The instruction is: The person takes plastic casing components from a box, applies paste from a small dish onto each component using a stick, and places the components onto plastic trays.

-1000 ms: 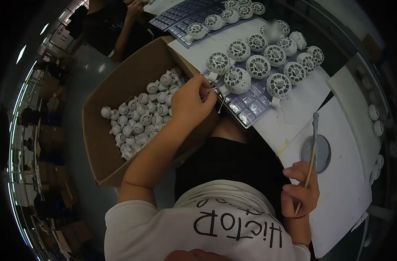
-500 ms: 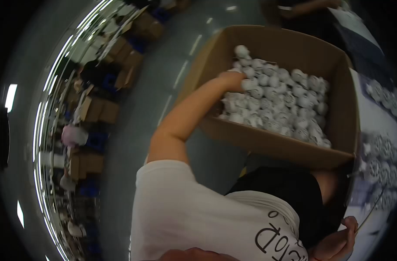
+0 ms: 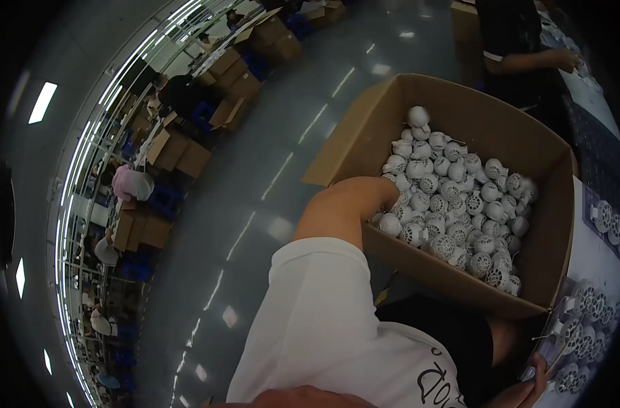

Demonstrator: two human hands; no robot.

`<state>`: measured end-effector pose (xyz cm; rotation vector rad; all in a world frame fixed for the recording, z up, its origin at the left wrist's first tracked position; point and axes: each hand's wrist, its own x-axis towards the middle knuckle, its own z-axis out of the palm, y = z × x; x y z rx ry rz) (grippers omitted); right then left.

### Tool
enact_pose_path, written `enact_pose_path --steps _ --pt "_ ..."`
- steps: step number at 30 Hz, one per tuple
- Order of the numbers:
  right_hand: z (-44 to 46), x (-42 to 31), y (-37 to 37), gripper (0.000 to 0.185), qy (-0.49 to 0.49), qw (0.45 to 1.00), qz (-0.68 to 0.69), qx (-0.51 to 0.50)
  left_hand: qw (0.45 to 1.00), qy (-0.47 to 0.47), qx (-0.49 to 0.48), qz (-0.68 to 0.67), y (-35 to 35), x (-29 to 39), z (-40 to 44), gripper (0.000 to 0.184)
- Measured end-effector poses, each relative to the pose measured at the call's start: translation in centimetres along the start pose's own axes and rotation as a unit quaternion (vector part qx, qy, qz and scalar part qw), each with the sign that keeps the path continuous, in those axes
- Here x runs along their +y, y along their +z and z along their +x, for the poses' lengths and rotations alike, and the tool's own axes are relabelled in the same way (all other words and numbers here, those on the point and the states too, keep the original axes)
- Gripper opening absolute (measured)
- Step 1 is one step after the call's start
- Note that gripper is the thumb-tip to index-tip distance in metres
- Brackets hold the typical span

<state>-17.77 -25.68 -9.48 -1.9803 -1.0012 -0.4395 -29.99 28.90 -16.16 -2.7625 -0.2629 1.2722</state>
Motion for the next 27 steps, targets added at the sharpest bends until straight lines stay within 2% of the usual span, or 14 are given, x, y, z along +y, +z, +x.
enact_pose_path --steps 1,3,6,10,11,12,13,16,18,20,22,24,25,27 --pt "0.7 -2.5 -0.7 0.033 0.006 1.000 -0.006 0.008 1.000 -0.007 -0.010 0.014 -0.1 0.1 -0.1 0.067" --pt "3.3 -9.5 -2.2 0.033 -0.018 0.992 0.113 -0.049 0.999 -0.025 -0.030 0.038 -0.1 0.4 -0.2 0.069" --pt "2.4 -9.4 -2.8 0.033 0.000 0.994 0.105 -0.033 0.994 -0.067 -0.066 0.059 0.5 0.1 -0.3 0.072" --pt "2.4 -9.4 -1.1 0.031 0.004 0.990 0.133 -0.041 0.974 -0.094 0.076 -0.193 -3.5 -2.7 3.0 0.064" --pt "2.6 -9.6 -0.6 0.031 0.001 0.988 0.144 -0.050 0.926 -0.078 0.189 -0.317 -5.5 -1.8 0.4 0.063" --pt "2.9 -9.8 -0.1 0.031 -0.004 0.987 0.152 -0.059 0.874 -0.046 0.229 -0.426 -7.8 -0.8 -1.8 0.063" --pt "3.1 -9.9 0.3 0.031 -0.009 0.985 0.158 -0.065 0.791 0.043 0.330 -0.513 -8.4 -0.3 -0.1 0.061" --pt "3.2 -10.5 0.7 0.030 -0.012 0.986 0.154 -0.060 0.578 0.204 0.392 -0.686 -12.9 5.9 -4.5 0.047" --pt "2.7 -10.8 0.4 0.029 -0.004 0.989 0.139 -0.048 0.530 0.305 0.380 -0.694 -14.8 10.6 -6.7 0.047" --pt "1.7 -10.9 -0.2 0.029 0.011 0.993 0.115 -0.031 0.516 0.377 0.345 -0.688 -15.9 15.5 -10.5 0.049" --pt "0.1 -10.7 -2.4 0.028 0.040 0.997 0.061 0.001 0.507 0.491 0.418 -0.571 -16.4 20.2 -10.6 0.062" --pt "-3.5 -10.9 -6.8 0.027 0.104 0.991 -0.044 0.065 0.539 0.500 0.458 -0.499 -15.7 24.0 -14.1 0.082" --pt "-4.0 -10.3 -6.2 0.025 0.068 0.986 0.042 0.143 0.558 0.504 0.460 -0.472 -15.4 25.5 -15.7 0.089" --pt "-2.9 -11.8 -6.9 0.027 -0.031 0.983 0.101 0.147 0.581 0.521 0.480 -0.401 -15.3 27.9 -17.1 0.100"
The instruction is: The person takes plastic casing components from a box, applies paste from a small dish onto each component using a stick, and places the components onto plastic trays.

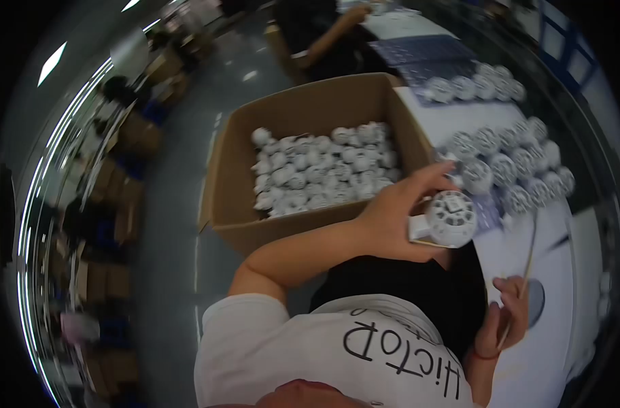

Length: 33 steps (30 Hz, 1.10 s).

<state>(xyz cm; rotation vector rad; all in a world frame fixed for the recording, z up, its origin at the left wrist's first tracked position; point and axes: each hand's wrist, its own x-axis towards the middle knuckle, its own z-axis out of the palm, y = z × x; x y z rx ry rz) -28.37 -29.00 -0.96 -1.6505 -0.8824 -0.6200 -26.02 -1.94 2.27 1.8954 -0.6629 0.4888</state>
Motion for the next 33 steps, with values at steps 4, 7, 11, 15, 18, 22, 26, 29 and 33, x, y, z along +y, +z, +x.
enact_pose_path --steps 4,7,11,15,18,22,26,29,33 --pt "2.0 -3.1 -2.4 0.032 0.011 0.993 -0.121 -0.013 0.994 0.080 -0.026 -0.072 6.1 0.3 0.7 0.098" --pt "1.8 -4.2 -3.7 0.027 0.038 0.987 -0.156 0.004 0.986 0.103 -0.054 -0.118 8.8 1.6 1.5 0.097" --pt "1.0 -4.2 -4.5 0.026 0.038 0.979 -0.196 0.036 0.974 0.176 -0.134 -0.055 10.4 1.3 2.2 0.108" --pt "0.7 -3.6 -5.0 0.026 -0.005 0.968 -0.250 -0.001 0.975 0.176 -0.131 -0.036 11.6 1.6 2.6 0.089" --pt "0.2 -3.3 -5.5 0.018 -0.006 0.951 -0.307 -0.029 0.963 0.235 -0.129 0.028 12.4 1.4 3.1 0.087" --pt "-0.8 -2.7 -5.7 0.012 -0.016 0.929 -0.368 -0.027 0.966 0.231 -0.101 0.057 13.6 0.6 3.1 0.086" --pt "-1.1 -2.6 -6.3 0.011 -0.002 0.925 -0.380 -0.009 0.962 0.247 -0.102 0.057 14.7 0.5 3.7 0.083" --pt "-1.3 -2.5 -6.8 0.011 0.011 0.915 -0.401 -0.037 0.958 0.261 -0.104 0.062 15.6 0.4 3.9 0.081" --pt "-1.7 -2.2 -7.0 0.015 0.039 0.910 -0.411 -0.027 0.962 0.241 -0.113 0.057 16.6 0.4 3.8 0.079"
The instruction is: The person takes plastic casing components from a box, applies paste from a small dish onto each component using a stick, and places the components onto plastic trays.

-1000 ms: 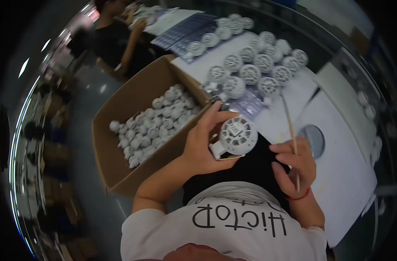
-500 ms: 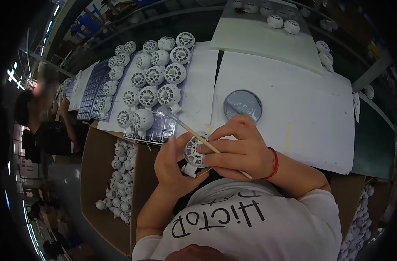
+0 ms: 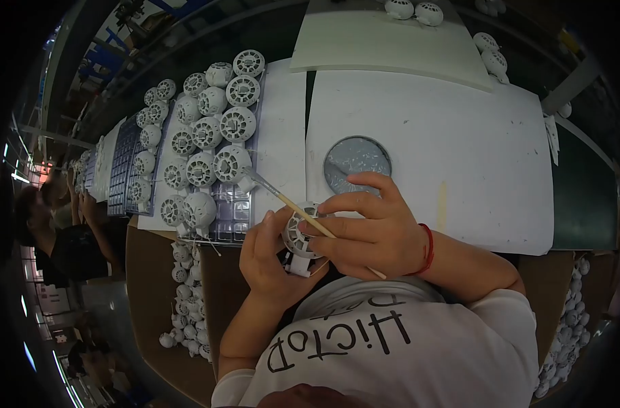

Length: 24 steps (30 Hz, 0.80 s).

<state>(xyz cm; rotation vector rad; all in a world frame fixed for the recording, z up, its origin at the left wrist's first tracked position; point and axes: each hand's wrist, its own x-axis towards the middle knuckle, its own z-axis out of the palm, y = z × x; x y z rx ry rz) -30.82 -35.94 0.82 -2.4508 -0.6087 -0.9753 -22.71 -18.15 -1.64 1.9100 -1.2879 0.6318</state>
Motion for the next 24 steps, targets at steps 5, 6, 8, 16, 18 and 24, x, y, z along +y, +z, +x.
enact_pose_path --steps 5,6,8,16,18,24 --pt "-0.9 1.5 -1.8 0.024 0.046 0.998 0.027 -0.019 0.992 -0.076 0.027 -0.098 0.0 -0.9 -0.6 0.079" --pt "-1.9 2.3 -2.5 0.026 0.091 0.994 0.065 0.012 0.973 -0.142 0.035 -0.179 -0.3 -0.8 -0.8 0.077" --pt "-3.5 3.4 -4.0 0.029 0.142 0.983 0.104 0.044 0.969 -0.166 0.010 -0.183 -1.4 -1.4 -0.9 0.075" --pt "-4.9 4.9 -6.0 0.016 0.169 0.970 0.128 -0.120 0.977 -0.145 -0.032 -0.156 -1.1 -2.8 -2.3 0.072" --pt "-4.7 5.3 -6.2 0.015 0.165 0.969 0.127 -0.130 0.949 -0.215 -0.002 -0.229 -0.3 -2.3 -3.0 0.073" --pt "-4.9 6.1 -6.4 0.015 0.168 0.957 0.179 -0.154 0.847 -0.355 -0.017 -0.396 0.1 -1.8 -3.2 0.079"
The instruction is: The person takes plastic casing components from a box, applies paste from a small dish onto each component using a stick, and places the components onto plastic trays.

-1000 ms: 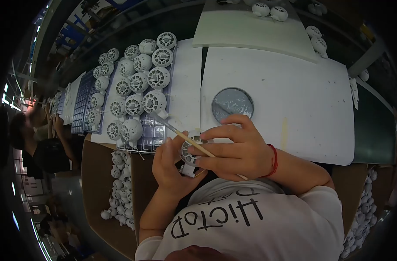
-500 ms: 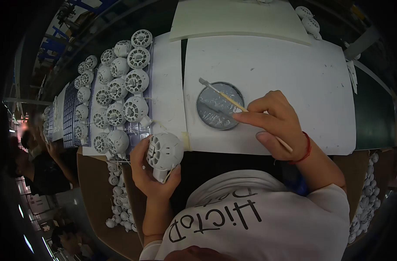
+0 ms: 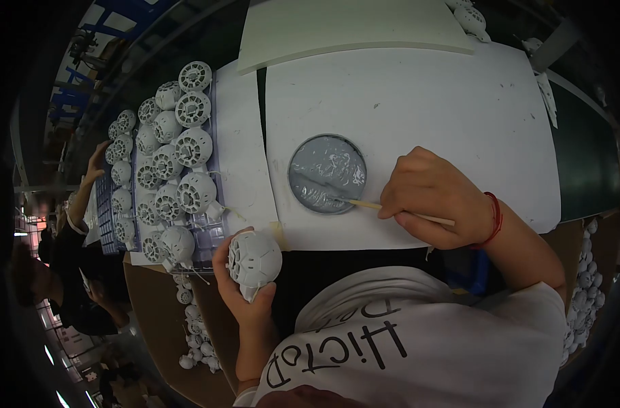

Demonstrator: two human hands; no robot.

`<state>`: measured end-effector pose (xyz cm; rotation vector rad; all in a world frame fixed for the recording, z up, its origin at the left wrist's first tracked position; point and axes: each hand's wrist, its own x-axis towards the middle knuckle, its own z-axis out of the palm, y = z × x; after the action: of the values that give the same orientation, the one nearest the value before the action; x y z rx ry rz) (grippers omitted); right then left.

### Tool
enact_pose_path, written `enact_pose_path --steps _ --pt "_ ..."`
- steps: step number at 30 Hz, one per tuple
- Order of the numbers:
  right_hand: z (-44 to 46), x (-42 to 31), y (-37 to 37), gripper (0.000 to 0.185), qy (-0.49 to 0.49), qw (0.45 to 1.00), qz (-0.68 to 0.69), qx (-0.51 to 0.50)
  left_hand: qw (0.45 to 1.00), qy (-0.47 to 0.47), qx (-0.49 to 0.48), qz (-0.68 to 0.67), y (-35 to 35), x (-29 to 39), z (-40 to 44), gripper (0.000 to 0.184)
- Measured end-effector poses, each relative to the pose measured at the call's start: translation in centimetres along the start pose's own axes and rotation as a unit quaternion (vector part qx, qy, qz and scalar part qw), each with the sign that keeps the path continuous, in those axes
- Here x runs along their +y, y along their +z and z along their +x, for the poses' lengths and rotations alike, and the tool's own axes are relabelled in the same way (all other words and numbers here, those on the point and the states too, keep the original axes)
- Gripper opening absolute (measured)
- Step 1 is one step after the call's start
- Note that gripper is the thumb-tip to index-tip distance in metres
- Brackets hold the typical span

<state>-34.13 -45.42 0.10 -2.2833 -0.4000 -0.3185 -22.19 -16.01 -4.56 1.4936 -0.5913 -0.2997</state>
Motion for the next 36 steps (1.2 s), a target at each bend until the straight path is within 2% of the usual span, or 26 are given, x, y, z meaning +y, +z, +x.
enact_pose_path --steps 1,5,7,8,10,14,16,17,19,20,22,23,24,25,26,28,31,36 --pt "0.0 0.1 0.0 0.015 0.003 1.000 0.024 -0.006 0.998 -0.028 0.003 -0.049 0.3 -0.1 -0.1 0.080" --pt "0.0 0.8 0.4 0.014 0.055 0.993 0.104 0.020 0.996 -0.042 0.007 -0.083 0.9 -0.1 -0.2 0.083" --pt "0.0 1.0 0.7 0.014 0.153 0.964 0.215 0.041 0.983 -0.127 0.016 -0.131 1.3 1.4 0.1 0.084" --pt "0.1 1.1 0.9 0.014 0.151 0.964 0.215 0.041 0.983 -0.125 0.016 -0.131 1.3 1.4 0.2 0.084" --pt "0.4 1.0 1.3 0.018 0.297 0.855 0.415 0.093 0.981 -0.107 0.012 -0.160 1.2 1.2 0.4 0.082" --pt "0.8 0.9 1.6 0.022 0.326 0.839 0.421 0.112 0.961 -0.132 0.005 -0.243 1.0 0.8 0.5 0.082" --pt "0.6 0.9 2.1 0.023 0.329 0.838 0.410 0.144 0.983 -0.101 0.039 -0.145 1.2 0.4 0.6 0.078" --pt "0.5 0.8 2.3 0.023 0.327 0.840 0.409 0.143 0.984 -0.099 0.041 -0.145 1.3 0.5 0.6 0.078" --pt "0.2 0.6 2.7 0.021 0.299 0.845 0.413 0.163 0.995 -0.067 0.051 -0.051 1.6 0.9 0.7 0.076" --pt "0.0 0.4 3.0 0.021 0.296 0.845 0.415 0.159 0.995 -0.066 0.056 -0.050 1.7 1.0 0.7 0.076" --pt "-0.4 0.3 3.4 0.017 0.211 0.896 0.343 0.189 0.998 -0.057 0.035 0.010 1.9 1.0 0.9 0.073" --pt "-0.4 0.0 3.1 0.017 0.205 0.897 0.346 0.182 0.997 -0.055 0.044 0.013 2.0 1.2 1.1 0.073" --pt "-0.3 -0.3 2.6 0.016 0.121 0.965 0.162 0.169 0.998 -0.058 0.031 0.024 2.2 1.3 1.2 0.074" --pt "-0.2 -0.6 2.3 0.015 0.028 0.988 -0.029 0.151 0.997 -0.063 0.019 0.035 2.3 1.5 1.3 0.074" --pt "0.1 -1.0 2.5 0.015 0.021 0.989 -0.026 0.147 0.997 -0.061 0.028 0.037 2.4 1.6 1.4 0.074" --pt "0.5 -1.8 3.0 0.016 -0.122 0.972 -0.138 0.145 0.996 -0.071 0.004 0.048 2.5 1.7 1.6 0.073" --pt "1.1 -2.5 4.2 0.016 -0.198 0.959 -0.143 0.142 0.997 -0.026 -0.005 0.076 2.8 1.8 1.8 0.068" --pt "1.5 -2.7 5.1 0.015 -0.203 0.963 -0.131 0.118 0.996 -0.005 -0.005 0.090 2.7 1.6 1.6 0.067"
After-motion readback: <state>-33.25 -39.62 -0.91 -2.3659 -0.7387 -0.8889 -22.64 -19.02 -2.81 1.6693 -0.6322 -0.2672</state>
